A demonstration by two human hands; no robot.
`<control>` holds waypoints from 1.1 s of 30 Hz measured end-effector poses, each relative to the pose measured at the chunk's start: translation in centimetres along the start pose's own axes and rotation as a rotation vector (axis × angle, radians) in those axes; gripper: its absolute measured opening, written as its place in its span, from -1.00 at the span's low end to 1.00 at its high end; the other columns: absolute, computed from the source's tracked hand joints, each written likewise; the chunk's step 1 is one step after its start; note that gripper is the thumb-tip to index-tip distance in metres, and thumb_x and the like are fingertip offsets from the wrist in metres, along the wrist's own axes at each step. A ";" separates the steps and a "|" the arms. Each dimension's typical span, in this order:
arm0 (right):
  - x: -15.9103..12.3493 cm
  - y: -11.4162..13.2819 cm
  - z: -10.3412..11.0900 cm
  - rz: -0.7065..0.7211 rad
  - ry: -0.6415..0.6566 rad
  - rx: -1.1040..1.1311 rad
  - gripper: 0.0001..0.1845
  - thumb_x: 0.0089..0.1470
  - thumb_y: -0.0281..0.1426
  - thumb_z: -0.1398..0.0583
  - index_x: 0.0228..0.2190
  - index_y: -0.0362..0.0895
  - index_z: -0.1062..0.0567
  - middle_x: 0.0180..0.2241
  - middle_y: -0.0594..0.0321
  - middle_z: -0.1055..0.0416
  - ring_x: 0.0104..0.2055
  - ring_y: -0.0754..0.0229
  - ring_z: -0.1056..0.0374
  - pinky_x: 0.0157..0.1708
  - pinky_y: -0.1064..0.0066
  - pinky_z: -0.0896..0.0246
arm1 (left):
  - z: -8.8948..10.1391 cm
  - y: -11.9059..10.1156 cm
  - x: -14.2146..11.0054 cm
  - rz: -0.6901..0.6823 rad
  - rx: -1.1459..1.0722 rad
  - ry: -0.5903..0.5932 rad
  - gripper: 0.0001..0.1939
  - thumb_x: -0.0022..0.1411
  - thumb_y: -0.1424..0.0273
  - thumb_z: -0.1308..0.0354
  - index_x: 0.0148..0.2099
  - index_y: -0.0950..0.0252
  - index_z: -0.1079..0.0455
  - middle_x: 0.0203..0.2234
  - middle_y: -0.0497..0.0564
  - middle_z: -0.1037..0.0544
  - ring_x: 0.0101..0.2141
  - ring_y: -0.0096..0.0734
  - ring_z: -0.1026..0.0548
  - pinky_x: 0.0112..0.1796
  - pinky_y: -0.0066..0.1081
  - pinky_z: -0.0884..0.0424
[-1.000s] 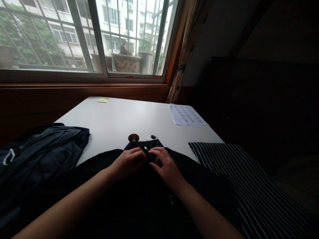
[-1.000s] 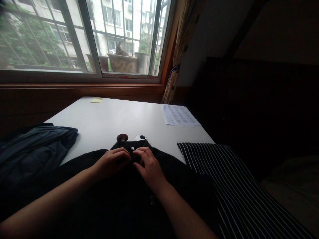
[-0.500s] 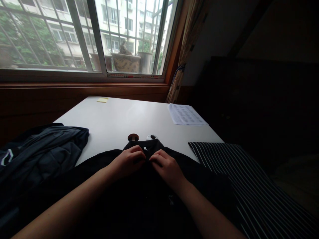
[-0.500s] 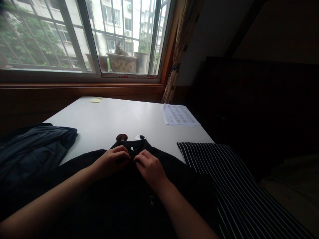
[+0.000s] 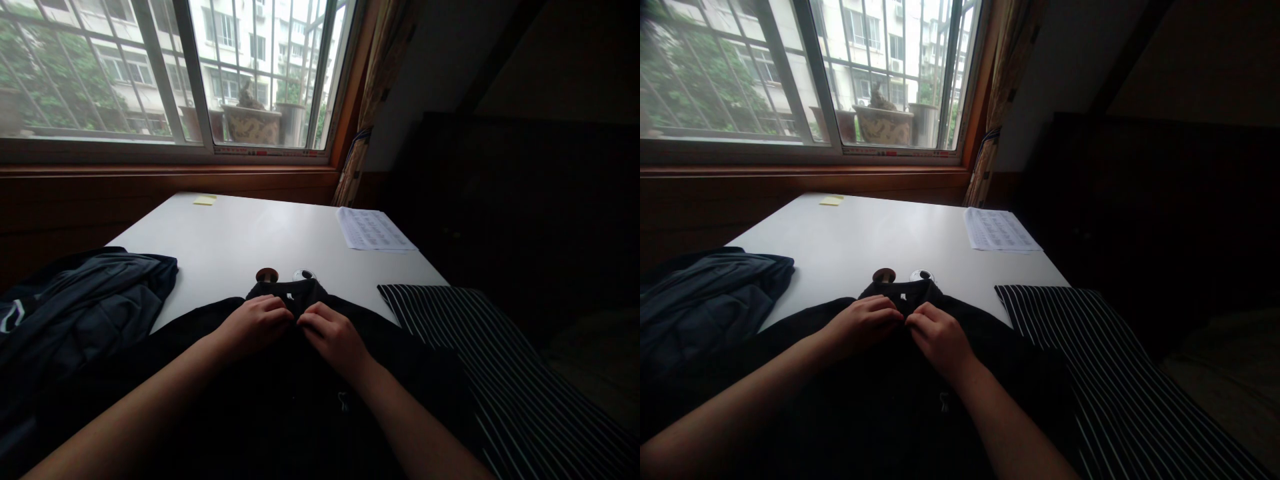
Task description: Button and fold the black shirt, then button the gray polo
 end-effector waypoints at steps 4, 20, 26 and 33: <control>0.0 0.0 0.0 0.002 -0.006 0.006 -0.78 0.25 -0.47 -0.15 -0.16 -0.01 -0.57 -0.20 0.19 -0.47 -0.17 0.13 -0.44 -0.12 0.30 -0.37 | -0.1 -0.1 0.0 0.004 0.032 0.016 -0.86 0.33 0.49 -0.15 -0.12 0.23 -0.51 -0.29 0.04 -0.53 -0.27 -0.31 -0.47 -0.22 -0.34 -0.47; 0.1 0.1 0.2 -0.016 -0.035 0.005 -0.81 0.28 -0.45 -0.15 -0.16 -0.02 -0.56 -0.20 0.18 -0.46 -0.16 0.13 -0.43 -0.11 0.30 -0.36 | 0.6 -1.3 0.1 -0.097 0.068 -0.048 -0.85 0.41 0.48 -0.07 -0.14 0.28 -0.49 -0.33 0.04 -0.54 -0.34 -0.36 -0.43 -0.31 -0.39 -0.44; 0.2 0.1 0.8 -0.039 -0.091 0.083 -0.82 0.27 -0.47 -0.18 -0.19 -0.02 -0.57 -0.21 0.20 -0.45 -0.16 0.15 -0.43 -0.11 0.33 -0.34 | 1.2 -1.9 0.2 -0.119 0.058 -0.089 -0.84 0.42 0.49 -0.06 -0.09 0.28 -0.47 -0.29 0.05 -0.55 -0.32 -0.36 -0.42 -0.31 -0.39 -0.45; 0.3 -0.6 0.8 -0.055 -0.081 0.217 -0.81 0.22 -0.53 -0.22 -0.24 -0.01 -0.57 -0.24 0.26 -0.43 -0.17 0.19 -0.42 -0.12 0.35 -0.32 | 1.6 -2.7 0.2 -0.173 0.072 -0.105 -0.84 0.42 0.51 -0.05 -0.07 0.30 -0.46 -0.30 0.06 -0.54 -0.33 -0.36 -0.42 -0.32 -0.38 -0.46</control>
Point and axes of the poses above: each hand's wrist, its own x-axis towards the middle knuckle, its own z-axis out of the back of the hand, y = z × x, the point moved 8 cm from there along x, towards the middle knuckle
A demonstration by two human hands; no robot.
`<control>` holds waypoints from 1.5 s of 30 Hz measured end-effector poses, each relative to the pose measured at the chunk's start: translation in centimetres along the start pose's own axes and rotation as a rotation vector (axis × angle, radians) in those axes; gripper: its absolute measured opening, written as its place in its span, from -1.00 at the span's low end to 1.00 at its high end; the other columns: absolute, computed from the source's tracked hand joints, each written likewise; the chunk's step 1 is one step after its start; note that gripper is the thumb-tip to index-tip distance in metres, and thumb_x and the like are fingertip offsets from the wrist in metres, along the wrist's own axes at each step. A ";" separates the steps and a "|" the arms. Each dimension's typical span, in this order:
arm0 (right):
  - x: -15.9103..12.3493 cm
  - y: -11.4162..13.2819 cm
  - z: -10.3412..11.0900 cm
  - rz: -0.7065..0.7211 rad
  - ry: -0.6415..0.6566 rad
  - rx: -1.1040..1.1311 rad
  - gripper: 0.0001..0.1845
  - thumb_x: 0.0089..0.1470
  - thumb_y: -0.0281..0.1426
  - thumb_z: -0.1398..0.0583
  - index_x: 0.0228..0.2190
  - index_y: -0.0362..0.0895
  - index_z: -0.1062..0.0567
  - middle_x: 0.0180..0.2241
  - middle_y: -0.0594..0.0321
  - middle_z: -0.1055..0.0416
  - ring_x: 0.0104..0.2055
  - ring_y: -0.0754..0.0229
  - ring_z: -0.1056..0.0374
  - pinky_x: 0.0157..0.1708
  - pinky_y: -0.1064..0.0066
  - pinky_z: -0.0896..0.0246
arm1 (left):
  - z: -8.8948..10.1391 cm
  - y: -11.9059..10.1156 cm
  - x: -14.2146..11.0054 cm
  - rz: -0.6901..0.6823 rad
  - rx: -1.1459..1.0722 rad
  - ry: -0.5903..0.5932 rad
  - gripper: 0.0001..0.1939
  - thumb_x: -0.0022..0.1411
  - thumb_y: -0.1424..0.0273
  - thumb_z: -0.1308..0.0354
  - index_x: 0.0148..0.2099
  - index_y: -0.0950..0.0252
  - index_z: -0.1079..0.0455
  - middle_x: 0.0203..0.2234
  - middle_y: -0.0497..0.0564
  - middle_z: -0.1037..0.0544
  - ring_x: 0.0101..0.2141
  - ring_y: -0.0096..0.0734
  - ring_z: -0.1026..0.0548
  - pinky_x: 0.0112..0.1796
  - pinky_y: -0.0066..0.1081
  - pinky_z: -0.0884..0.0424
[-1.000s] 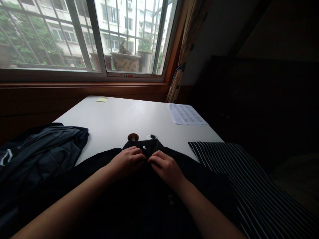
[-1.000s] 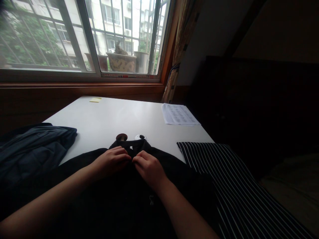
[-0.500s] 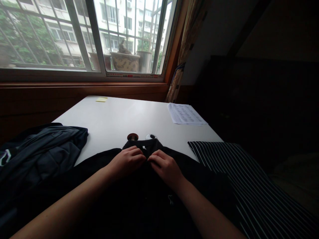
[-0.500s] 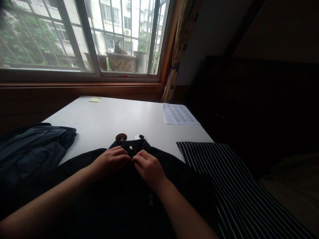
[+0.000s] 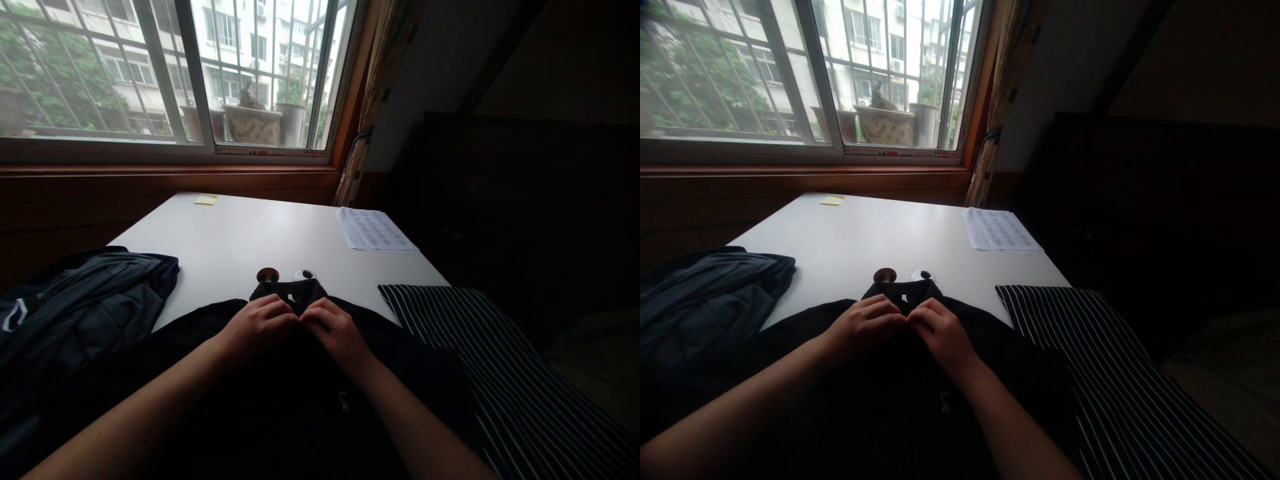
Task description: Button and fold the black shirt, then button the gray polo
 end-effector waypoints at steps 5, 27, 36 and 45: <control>0.1 -0.2 0.1 -0.026 0.012 0.032 -0.79 0.17 -0.59 -0.25 -0.27 -0.02 -0.57 -0.26 0.30 -0.43 -0.19 0.21 -0.41 -0.14 0.37 -0.30 | -0.1 -0.2 0.0 -0.019 0.005 -0.008 -0.86 0.41 0.52 -0.08 -0.07 0.31 -0.45 -0.30 0.06 -0.54 -0.33 -0.35 -0.41 -0.32 -0.37 -0.45; -0.3 1.4 0.9 0.084 -0.124 -0.080 -0.92 0.20 -0.47 -0.27 -0.29 -0.05 -0.59 -0.34 0.25 -0.46 -0.30 0.20 -0.43 -0.27 0.36 -0.36 | 0.4 0.2 -0.1 0.042 -0.050 -0.084 -0.86 0.41 0.48 -0.10 -0.04 0.26 -0.44 -0.29 0.05 -0.56 -0.30 -0.36 -0.46 -0.30 -0.37 -0.46; -0.4 1.3 0.7 0.120 -0.086 -0.139 -0.90 0.23 -0.44 -0.25 -0.24 -0.06 -0.60 -0.32 0.22 -0.47 -0.29 0.20 -0.45 -0.27 0.36 -0.38 | 0.1 0.4 -0.2 0.041 -0.043 -0.076 -0.87 0.41 0.49 -0.11 -0.04 0.27 -0.43 -0.28 0.04 -0.56 -0.30 -0.36 -0.45 -0.29 -0.37 -0.47; -0.3 1.8 0.4 0.184 -0.047 -0.244 -0.85 0.30 -0.39 -0.18 -0.20 -0.06 -0.59 -0.31 0.19 -0.48 -0.27 0.16 -0.44 -0.24 0.32 -0.39 | 0.0 0.8 -0.3 0.076 -0.066 -0.096 -0.88 0.43 0.44 -0.09 -0.11 0.28 -0.47 -0.31 0.04 -0.59 -0.33 -0.39 -0.49 -0.30 -0.39 -0.49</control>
Point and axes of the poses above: each hand's wrist, its own x-axis towards the middle knuckle, its own z-axis out of the back of the hand, y = z × x, the point moved 8 cm from there along x, towards the middle knuckle
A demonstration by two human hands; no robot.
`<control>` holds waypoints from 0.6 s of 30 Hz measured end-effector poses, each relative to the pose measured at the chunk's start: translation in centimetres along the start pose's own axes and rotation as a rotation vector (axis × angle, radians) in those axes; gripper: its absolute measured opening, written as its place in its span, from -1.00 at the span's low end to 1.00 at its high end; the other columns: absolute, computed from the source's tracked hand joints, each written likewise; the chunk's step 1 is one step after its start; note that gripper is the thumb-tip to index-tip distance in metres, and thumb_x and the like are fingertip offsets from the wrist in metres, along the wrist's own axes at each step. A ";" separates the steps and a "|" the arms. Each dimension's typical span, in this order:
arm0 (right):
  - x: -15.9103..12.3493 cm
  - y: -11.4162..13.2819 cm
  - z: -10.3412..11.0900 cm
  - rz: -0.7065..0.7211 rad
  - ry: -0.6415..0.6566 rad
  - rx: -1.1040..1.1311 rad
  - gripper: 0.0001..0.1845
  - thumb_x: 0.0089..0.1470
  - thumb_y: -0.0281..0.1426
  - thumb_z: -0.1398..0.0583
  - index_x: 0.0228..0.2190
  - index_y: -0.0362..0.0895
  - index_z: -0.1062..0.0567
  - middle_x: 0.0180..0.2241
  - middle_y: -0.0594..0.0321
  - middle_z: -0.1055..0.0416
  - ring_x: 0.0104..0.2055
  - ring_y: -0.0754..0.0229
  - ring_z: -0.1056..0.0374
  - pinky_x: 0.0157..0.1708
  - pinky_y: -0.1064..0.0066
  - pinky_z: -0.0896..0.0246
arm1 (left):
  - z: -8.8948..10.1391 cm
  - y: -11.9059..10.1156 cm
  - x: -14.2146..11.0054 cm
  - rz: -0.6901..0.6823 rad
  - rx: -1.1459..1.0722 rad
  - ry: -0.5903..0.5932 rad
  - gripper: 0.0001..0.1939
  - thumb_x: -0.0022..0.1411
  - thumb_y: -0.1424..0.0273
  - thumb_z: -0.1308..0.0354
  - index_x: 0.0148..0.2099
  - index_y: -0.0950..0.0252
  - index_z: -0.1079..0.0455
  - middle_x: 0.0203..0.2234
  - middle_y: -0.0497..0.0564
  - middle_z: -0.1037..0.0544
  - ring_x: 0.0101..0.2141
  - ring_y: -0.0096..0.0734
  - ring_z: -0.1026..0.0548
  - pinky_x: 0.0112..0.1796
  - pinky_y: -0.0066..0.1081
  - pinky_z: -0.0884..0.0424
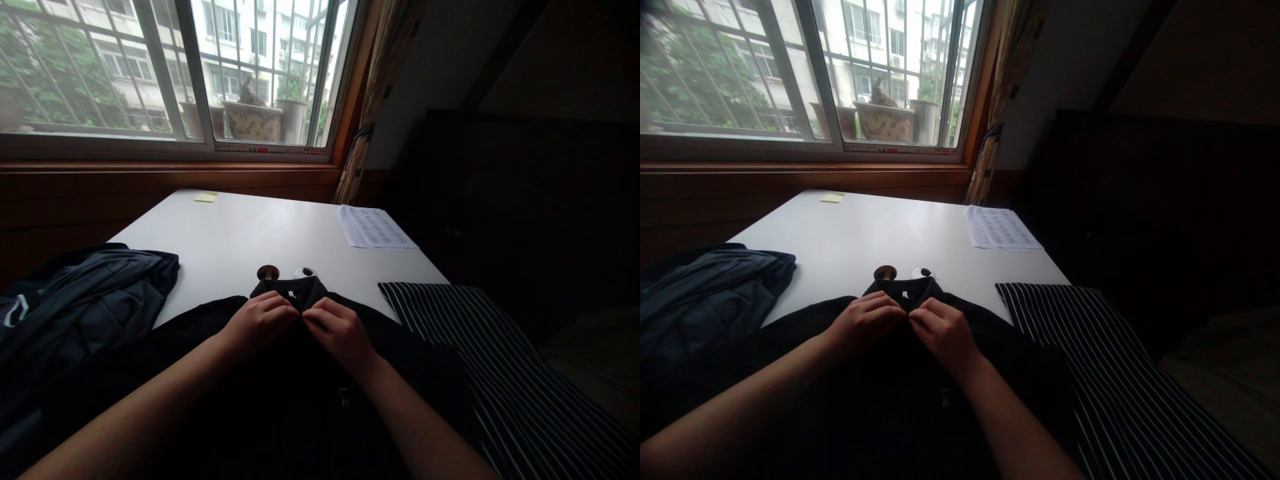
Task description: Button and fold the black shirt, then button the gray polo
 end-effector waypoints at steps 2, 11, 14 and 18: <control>0.1 0.0 -0.1 -0.006 0.007 0.000 -0.85 0.30 -0.40 -0.18 -0.20 -0.05 -0.58 -0.30 0.19 -0.48 -0.27 0.15 -0.44 -0.24 0.32 -0.40 | 0.0 0.3 0.0 0.022 -0.038 -0.003 -0.88 0.43 0.44 -0.11 -0.13 0.28 -0.48 -0.31 0.04 -0.61 -0.32 -0.39 -0.51 -0.29 -0.40 -0.49; 0.2 -0.1 -0.3 -0.006 0.008 0.001 -0.89 0.28 -0.42 -0.19 -0.22 -0.07 -0.56 -0.30 0.19 -0.46 -0.26 0.17 -0.44 -0.23 0.33 -0.38 | -0.4 1.4 -0.2 0.139 -0.139 -0.011 -0.91 0.37 0.46 -0.18 -0.17 0.28 -0.51 -0.34 0.01 -0.62 -0.34 -0.41 -0.57 -0.30 -0.45 -0.50; 0.1 -0.2 -0.4 -0.015 0.017 -0.003 -0.89 0.28 -0.43 -0.19 -0.21 -0.08 -0.55 -0.29 0.19 -0.45 -0.26 0.17 -0.43 -0.22 0.33 -0.37 | -0.5 1.7 -0.4 0.170 -0.141 -0.026 -0.95 0.34 0.47 -0.21 -0.20 0.28 -0.51 -0.38 -0.02 -0.61 -0.38 -0.44 -0.56 -0.34 -0.48 -0.47; 0.1 -0.1 -0.5 -0.012 0.031 -0.027 -0.89 0.28 -0.43 -0.19 -0.22 -0.06 -0.55 -0.30 0.20 -0.46 -0.26 0.17 -0.43 -0.22 0.34 -0.37 | -0.6 1.9 -0.6 0.190 -0.141 -0.022 -0.95 0.32 0.47 -0.22 -0.20 0.27 -0.51 -0.38 -0.03 -0.60 -0.38 -0.44 -0.56 -0.34 -0.48 -0.46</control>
Point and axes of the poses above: each hand's wrist, its own x-axis towards the middle knuckle, its own z-axis out of the back of the hand, y = z × x, the point moved 8 cm from there along x, towards the middle knuckle
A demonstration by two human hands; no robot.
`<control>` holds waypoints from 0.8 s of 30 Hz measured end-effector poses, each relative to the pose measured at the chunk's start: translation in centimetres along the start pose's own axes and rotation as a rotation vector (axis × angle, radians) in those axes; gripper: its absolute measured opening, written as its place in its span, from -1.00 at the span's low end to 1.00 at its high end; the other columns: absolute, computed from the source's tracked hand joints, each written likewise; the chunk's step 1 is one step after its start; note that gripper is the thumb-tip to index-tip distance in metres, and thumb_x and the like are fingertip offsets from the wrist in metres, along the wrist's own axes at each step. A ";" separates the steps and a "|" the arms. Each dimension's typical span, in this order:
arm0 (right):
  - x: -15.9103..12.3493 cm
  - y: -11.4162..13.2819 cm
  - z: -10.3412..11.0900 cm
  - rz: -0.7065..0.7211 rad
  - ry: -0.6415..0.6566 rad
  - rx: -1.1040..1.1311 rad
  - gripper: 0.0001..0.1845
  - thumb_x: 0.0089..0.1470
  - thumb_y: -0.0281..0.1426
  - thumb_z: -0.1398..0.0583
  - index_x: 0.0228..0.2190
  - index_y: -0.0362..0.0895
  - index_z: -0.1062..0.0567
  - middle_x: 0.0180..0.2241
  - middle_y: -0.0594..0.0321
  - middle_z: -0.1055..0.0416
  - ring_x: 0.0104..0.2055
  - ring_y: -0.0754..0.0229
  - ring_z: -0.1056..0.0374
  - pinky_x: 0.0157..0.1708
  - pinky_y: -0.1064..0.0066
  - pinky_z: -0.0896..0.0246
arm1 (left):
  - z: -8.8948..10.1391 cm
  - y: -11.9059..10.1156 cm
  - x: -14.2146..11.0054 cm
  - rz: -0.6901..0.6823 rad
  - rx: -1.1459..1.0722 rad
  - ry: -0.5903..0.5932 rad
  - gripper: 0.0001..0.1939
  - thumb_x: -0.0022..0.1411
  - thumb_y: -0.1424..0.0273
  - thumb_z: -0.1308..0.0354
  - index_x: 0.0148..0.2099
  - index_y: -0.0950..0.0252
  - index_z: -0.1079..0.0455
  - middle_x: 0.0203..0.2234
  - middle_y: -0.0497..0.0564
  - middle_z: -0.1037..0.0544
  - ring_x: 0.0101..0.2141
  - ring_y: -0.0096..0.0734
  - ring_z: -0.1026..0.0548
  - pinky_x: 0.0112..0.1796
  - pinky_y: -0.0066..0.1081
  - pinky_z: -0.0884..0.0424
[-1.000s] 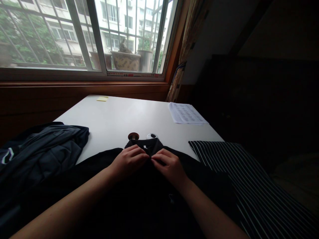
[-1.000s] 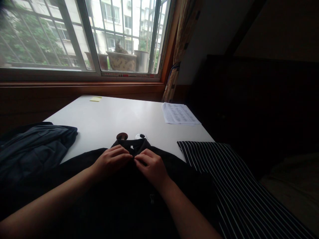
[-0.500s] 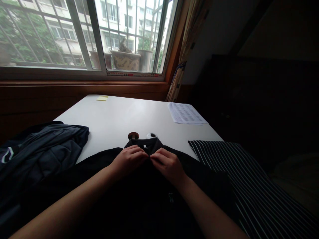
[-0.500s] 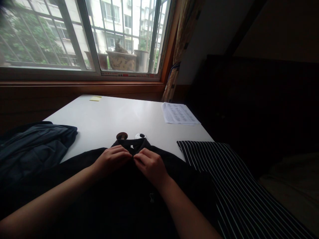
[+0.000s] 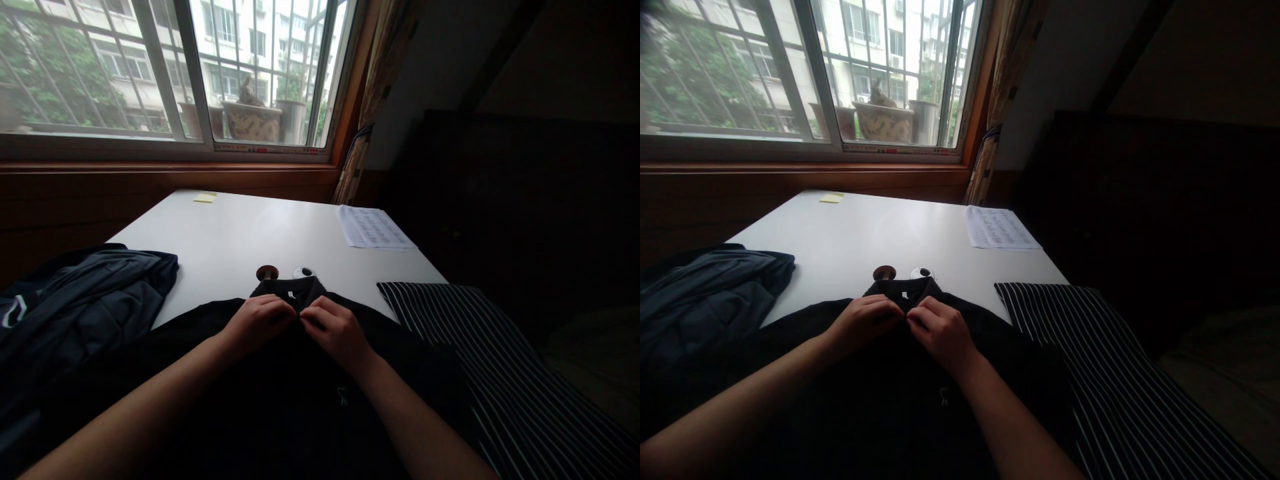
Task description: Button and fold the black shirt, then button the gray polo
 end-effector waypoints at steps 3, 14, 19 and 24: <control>0.1 0.1 -0.1 0.010 0.021 -0.016 -0.88 0.28 -0.43 -0.18 -0.22 -0.05 -0.54 -0.29 0.20 -0.46 -0.26 0.16 -0.43 -0.20 0.33 -0.38 | -0.1 0.0 0.0 0.007 0.005 0.009 -0.94 0.33 0.46 -0.21 -0.20 0.27 -0.51 -0.39 -0.02 -0.60 -0.40 -0.44 -0.56 -0.35 -0.48 -0.46; 0.1 -0.1 -0.3 0.008 0.033 -0.034 -0.86 0.29 -0.42 -0.18 -0.25 -0.06 -0.56 -0.31 0.21 -0.47 -0.29 0.19 -0.43 -0.24 0.35 -0.36 | -0.1 -0.6 0.3 0.002 0.013 0.040 -0.83 0.37 0.41 -0.18 -0.01 0.23 -0.49 -0.30 0.00 -0.64 -0.33 -0.41 -0.60 -0.28 -0.44 -0.52; 0.0 -0.2 -0.2 -0.028 0.014 0.002 -0.89 0.27 -0.42 -0.20 -0.25 -0.05 -0.56 -0.32 0.22 -0.46 -0.29 0.18 -0.43 -0.25 0.36 -0.36 | -0.2 -0.5 0.2 -0.011 0.020 0.051 -0.90 0.37 0.43 -0.17 -0.12 0.26 -0.51 -0.35 -0.01 -0.61 -0.34 -0.42 -0.56 -0.30 -0.46 -0.48; 0.0 -0.1 0.0 -0.043 -0.006 0.031 -0.90 0.25 -0.45 -0.21 -0.26 -0.04 -0.55 -0.32 0.23 -0.44 -0.30 0.19 -0.42 -0.26 0.36 -0.35 | -0.2 -0.3 0.2 -0.010 0.001 0.054 -0.90 0.35 0.46 -0.15 -0.20 0.27 -0.50 -0.40 -0.01 -0.58 -0.38 -0.44 -0.54 -0.34 -0.48 -0.46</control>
Point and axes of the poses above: each hand's wrist, its own x-axis towards the middle knuckle, its own z-axis out of the back of the hand, y = z × x, the point moved 8 cm from there along x, towards the middle knuckle
